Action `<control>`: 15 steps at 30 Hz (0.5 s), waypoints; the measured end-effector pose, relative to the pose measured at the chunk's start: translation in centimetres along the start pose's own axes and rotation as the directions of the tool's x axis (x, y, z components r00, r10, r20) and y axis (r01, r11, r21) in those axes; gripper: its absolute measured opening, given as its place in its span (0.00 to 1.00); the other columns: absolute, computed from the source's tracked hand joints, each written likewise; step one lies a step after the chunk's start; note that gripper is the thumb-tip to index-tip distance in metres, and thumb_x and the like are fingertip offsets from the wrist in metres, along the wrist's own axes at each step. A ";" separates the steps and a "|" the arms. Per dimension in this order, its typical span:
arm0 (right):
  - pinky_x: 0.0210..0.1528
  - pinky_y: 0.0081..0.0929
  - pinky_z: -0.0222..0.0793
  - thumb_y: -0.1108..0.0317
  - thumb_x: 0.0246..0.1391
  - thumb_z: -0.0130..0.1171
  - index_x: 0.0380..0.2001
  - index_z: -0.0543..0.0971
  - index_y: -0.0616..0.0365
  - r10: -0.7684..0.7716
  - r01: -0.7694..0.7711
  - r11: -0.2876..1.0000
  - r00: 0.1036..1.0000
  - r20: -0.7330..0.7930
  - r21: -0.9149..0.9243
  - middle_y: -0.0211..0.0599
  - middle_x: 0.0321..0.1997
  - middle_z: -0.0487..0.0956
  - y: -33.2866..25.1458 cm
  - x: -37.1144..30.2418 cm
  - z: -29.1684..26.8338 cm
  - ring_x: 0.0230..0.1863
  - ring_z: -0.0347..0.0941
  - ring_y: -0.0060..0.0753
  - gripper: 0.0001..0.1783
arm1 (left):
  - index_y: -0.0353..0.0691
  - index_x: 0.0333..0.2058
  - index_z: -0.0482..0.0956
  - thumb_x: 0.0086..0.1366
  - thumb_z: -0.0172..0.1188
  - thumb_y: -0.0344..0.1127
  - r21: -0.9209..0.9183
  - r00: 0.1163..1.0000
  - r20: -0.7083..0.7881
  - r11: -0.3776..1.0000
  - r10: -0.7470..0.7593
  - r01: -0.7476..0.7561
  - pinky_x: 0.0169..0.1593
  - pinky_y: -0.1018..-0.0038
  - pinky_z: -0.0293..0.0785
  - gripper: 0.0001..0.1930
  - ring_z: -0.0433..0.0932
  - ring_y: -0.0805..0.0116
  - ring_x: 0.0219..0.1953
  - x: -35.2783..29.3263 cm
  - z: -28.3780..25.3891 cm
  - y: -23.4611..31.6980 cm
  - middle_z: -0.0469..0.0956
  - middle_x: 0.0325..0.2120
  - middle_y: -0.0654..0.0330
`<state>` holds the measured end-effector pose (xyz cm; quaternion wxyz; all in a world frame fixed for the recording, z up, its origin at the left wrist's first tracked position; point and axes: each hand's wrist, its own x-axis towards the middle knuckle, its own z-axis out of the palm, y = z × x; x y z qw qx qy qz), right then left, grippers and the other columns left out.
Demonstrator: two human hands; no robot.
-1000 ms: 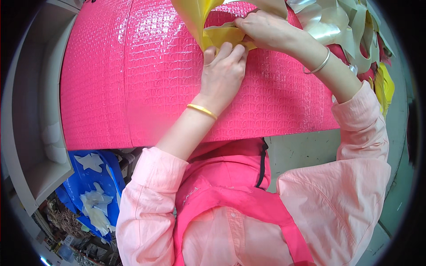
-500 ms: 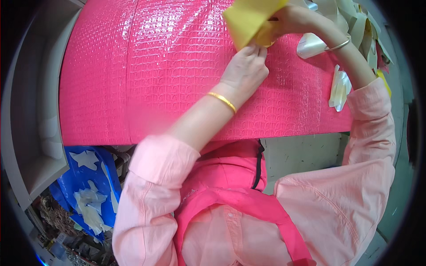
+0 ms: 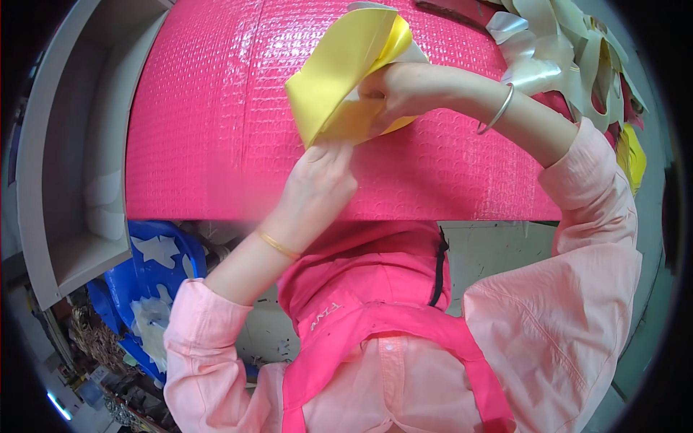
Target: The person applies fabric linings and reinforcements onto shoe upper components by hand, smooths and folds the materials around the edges, and retrieves heated components from a machine.
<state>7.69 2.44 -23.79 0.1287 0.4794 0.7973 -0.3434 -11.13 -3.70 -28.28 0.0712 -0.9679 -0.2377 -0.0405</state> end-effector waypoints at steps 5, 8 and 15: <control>0.40 0.27 0.64 0.62 0.33 0.63 0.35 0.73 0.60 0.180 -0.157 0.969 0.977 -0.110 0.191 0.42 0.32 0.74 -1.1 1.1 2.0 0.38 0.69 0.37 0.23 | 0.27 0.40 0.68 0.49 0.55 0.33 -0.205 0.963 -0.122 0.955 -0.241 0.213 0.46 0.72 0.63 0.20 0.67 0.61 0.41 -1.1 1.5 1.1 0.67 0.36 0.53; 0.41 0.27 0.64 0.65 0.34 0.62 0.35 0.72 0.61 0.193 -0.152 0.967 0.961 -0.200 0.203 0.43 0.33 0.74 -0.6 1.9 3.0 0.39 0.70 0.37 0.21 | 0.30 0.41 0.68 0.49 0.55 0.33 -0.172 0.946 -0.187 0.957 -0.265 0.234 0.45 0.72 0.63 0.20 0.67 0.62 0.41 -1.4 2.2 1.3 0.67 0.35 0.54; 0.39 0.29 0.66 0.66 0.41 0.56 0.35 0.73 0.59 0.030 -0.059 0.993 0.968 -0.250 -0.107 0.46 0.34 0.74 -1.2 1.9 2.9 0.38 0.71 0.41 0.16 | 0.33 0.40 0.70 0.49 0.55 0.34 -0.364 0.912 -0.178 0.885 -0.370 0.288 0.45 0.71 0.63 0.19 0.67 0.63 0.40 -1.5 2.2 1.5 0.67 0.35 0.57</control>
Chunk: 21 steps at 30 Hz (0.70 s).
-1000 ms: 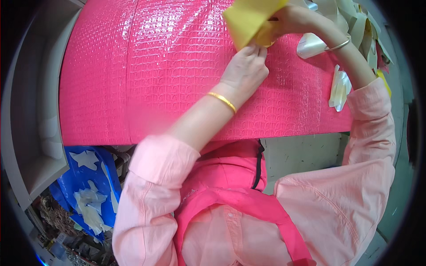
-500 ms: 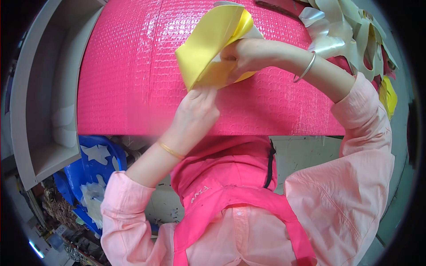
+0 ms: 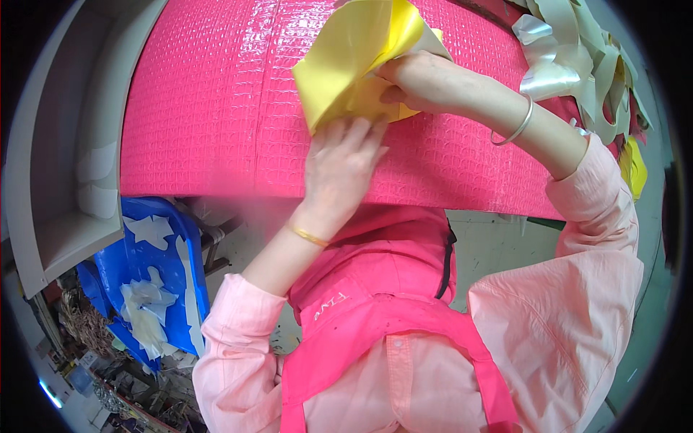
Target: The person applies fabric linings and reinforcements onto shoe upper components by hand, smooths and folds the materials around the edges, and retrieves heated components from a machine.
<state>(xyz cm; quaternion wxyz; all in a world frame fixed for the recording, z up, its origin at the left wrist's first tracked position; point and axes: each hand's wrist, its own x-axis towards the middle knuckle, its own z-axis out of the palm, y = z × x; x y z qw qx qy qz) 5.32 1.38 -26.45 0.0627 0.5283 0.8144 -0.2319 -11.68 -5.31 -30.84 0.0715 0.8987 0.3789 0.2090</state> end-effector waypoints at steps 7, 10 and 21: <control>0.40 0.30 0.65 0.65 0.39 0.58 0.39 0.72 0.55 0.021 -0.005 0.996 0.984 0.175 -0.092 0.45 0.34 0.74 0.0 0.5 -1.4 0.38 0.70 0.42 0.19 | 0.31 0.36 0.71 0.47 0.54 0.33 -0.072 0.986 -0.167 0.997 0.021 -0.033 0.39 0.73 0.64 0.17 0.65 0.64 0.36 0.4 1.9 1.0 0.66 0.34 0.58; 0.41 0.29 0.65 0.64 0.38 0.59 0.42 0.71 0.54 -0.057 0.103 0.978 0.967 0.249 -0.179 0.44 0.36 0.74 -0.7 0.7 -2.4 0.38 0.70 0.42 0.22 | 0.33 0.41 0.69 0.48 0.54 0.33 0.008 0.997 -0.040 0.997 -0.072 0.072 0.44 0.69 0.64 0.19 0.66 0.60 0.42 1.0 1.6 1.9 0.66 0.37 0.56; 0.40 0.28 0.64 0.67 0.43 0.55 0.42 0.71 0.53 0.087 -0.042 0.990 0.934 0.345 -0.136 0.42 0.36 0.74 1.7 -0.3 -3.2 0.39 0.69 0.40 0.19 | 0.35 0.43 0.67 0.49 0.54 0.33 -0.067 0.996 -0.046 0.995 -0.076 0.073 0.44 0.70 0.64 0.20 0.66 0.61 0.41 1.0 2.3 2.1 0.67 0.37 0.55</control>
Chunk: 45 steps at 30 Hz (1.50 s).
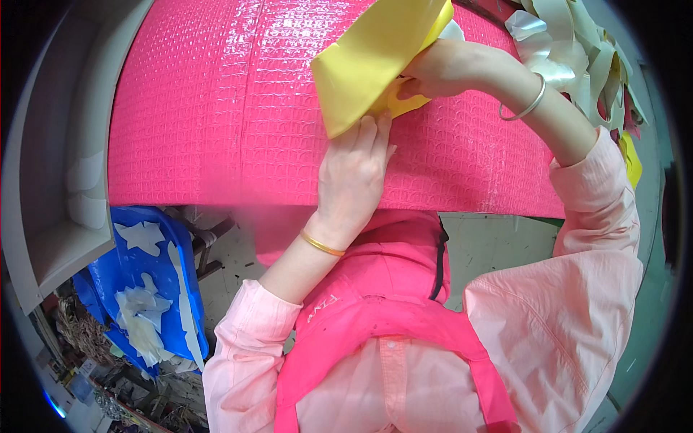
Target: The person applies fabric linings and reinforcements onto shoe upper components by hand, smooths and folds the materials around the edges, and retrieves heated components from a machine.
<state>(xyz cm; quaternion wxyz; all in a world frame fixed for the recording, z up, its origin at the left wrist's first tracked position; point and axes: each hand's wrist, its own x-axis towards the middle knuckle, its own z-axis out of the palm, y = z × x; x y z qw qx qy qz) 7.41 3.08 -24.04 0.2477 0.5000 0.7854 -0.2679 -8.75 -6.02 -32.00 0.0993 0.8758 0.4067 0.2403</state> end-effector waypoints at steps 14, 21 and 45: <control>0.35 0.30 0.67 0.70 0.38 0.58 0.34 0.70 0.62 -0.364 0.341 0.931 0.893 -0.265 -0.130 0.47 0.30 0.74 3.1 0.9 1.5 0.35 0.71 0.41 0.16 | 0.37 0.42 0.70 0.50 0.54 0.37 -0.012 0.997 -0.079 1.000 -0.020 0.019 0.40 0.70 0.65 0.20 0.65 0.62 0.38 1.5 1.6 1.6 0.66 0.35 0.59; 0.38 0.30 0.66 0.70 0.40 0.56 0.33 0.72 0.62 -0.252 0.198 0.925 0.958 -0.134 -0.326 0.45 0.29 0.74 3.0 0.4 1.1 0.35 0.71 0.41 0.14 | 0.37 0.44 0.69 0.50 0.55 0.37 0.261 0.999 -0.042 0.965 0.034 -0.021 0.40 0.70 0.65 0.21 0.65 0.63 0.36 2.6 2.0 3.2 0.66 0.36 0.60; 0.30 0.29 0.70 0.72 0.40 0.50 0.26 0.74 0.63 -0.306 0.214 0.951 0.761 -0.572 -0.224 0.42 0.24 0.76 5.7 0.7 3.9 0.28 0.74 0.39 0.08 | 0.32 0.42 0.68 0.51 0.54 0.38 0.054 0.999 -0.027 0.997 -0.044 0.046 0.44 0.69 0.63 0.21 0.65 0.62 0.37 3.7 3.4 3.9 0.66 0.37 0.58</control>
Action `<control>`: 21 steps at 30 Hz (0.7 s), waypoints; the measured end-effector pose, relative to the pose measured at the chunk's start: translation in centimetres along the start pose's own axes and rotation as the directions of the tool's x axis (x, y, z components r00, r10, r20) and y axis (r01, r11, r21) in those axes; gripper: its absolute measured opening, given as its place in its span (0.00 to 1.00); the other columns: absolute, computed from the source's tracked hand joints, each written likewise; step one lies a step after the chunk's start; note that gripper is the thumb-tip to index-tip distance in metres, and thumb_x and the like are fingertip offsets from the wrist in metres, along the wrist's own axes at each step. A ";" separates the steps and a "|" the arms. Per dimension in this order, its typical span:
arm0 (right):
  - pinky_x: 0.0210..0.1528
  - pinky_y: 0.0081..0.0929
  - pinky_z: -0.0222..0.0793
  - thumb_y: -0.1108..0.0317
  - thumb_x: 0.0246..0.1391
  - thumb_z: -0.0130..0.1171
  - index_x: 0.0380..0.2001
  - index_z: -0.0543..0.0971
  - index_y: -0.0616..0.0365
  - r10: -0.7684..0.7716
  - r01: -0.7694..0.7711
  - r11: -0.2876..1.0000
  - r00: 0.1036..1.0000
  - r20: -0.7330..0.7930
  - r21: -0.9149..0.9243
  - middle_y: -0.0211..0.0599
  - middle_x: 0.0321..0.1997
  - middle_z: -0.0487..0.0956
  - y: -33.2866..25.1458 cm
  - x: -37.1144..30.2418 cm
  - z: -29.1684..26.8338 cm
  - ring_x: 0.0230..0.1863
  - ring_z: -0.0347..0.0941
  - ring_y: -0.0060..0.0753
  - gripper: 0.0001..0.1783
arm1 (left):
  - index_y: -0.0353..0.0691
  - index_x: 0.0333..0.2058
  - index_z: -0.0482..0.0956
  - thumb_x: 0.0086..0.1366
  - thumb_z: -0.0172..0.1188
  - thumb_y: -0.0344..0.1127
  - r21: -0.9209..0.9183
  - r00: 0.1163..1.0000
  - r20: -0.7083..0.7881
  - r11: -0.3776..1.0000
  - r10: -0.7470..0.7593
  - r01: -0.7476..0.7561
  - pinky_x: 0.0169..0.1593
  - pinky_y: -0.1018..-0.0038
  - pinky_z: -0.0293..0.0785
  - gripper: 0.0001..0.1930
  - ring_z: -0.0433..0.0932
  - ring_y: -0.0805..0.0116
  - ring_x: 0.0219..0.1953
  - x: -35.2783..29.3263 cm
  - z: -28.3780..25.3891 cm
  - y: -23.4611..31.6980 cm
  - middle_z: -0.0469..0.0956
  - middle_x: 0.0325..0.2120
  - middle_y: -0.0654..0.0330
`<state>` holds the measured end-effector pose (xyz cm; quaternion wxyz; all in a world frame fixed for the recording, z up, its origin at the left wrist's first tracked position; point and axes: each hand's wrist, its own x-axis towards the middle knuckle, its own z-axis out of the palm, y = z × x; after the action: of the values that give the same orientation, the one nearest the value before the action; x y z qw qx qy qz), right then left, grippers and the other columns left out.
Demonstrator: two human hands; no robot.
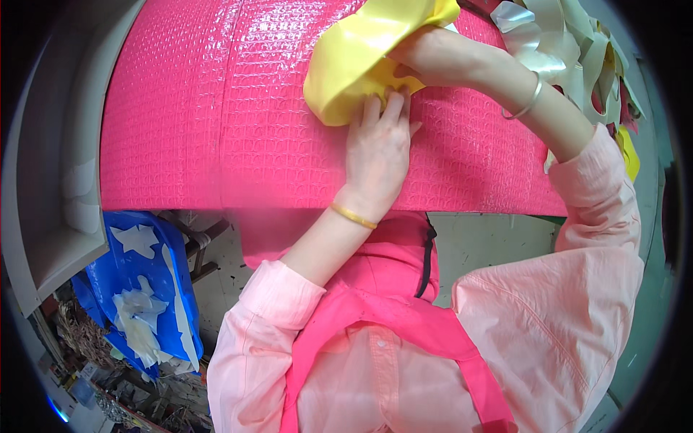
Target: The person applies fabric linings and reinforcements onto shoe upper components by hand, smooths and folds the materials around the edges, and retrieves heated components from a machine.
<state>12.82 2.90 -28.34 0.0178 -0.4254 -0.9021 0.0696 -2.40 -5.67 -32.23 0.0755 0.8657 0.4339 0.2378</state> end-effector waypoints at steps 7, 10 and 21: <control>0.30 0.29 0.69 0.70 0.35 0.53 0.23 0.76 0.61 -0.107 0.171 0.941 0.969 0.223 -0.293 0.42 0.23 0.76 -1.7 0.5 -2.4 0.27 0.74 0.39 0.08 | 0.32 0.43 0.67 0.51 0.53 0.39 0.101 0.993 -0.109 0.994 0.046 -0.035 0.45 0.69 0.61 0.22 0.63 0.62 0.40 0.7 1.1 0.6 0.64 0.42 0.57; 0.31 0.29 0.69 0.68 0.40 0.51 0.26 0.76 0.59 0.057 0.029 0.957 0.956 0.287 -0.289 0.42 0.24 0.76 -1.2 0.9 -2.6 0.28 0.74 0.38 0.09 | 0.32 0.44 0.65 0.52 0.53 0.39 0.012 0.997 -0.077 1.000 0.018 -0.017 0.48 0.65 0.60 0.23 0.62 0.60 0.42 0.7 1.1 0.4 0.63 0.42 0.56; 0.43 0.19 0.64 0.60 0.47 0.42 0.40 0.71 0.52 0.249 0.238 0.609 0.848 0.467 -0.757 0.33 0.41 0.73 0.4 1.4 -0.9 0.40 0.70 0.29 0.17 | 0.36 0.45 0.66 0.53 0.51 0.43 0.066 0.995 -0.089 0.997 0.038 -0.032 0.49 0.65 0.59 0.23 0.64 0.62 0.43 1.9 2.4 1.0 0.67 0.42 0.57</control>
<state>12.34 4.31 -27.51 -0.4216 -0.3548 -0.8044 -0.2222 0.41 -4.60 -33.30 0.0237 0.8636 0.4292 0.2636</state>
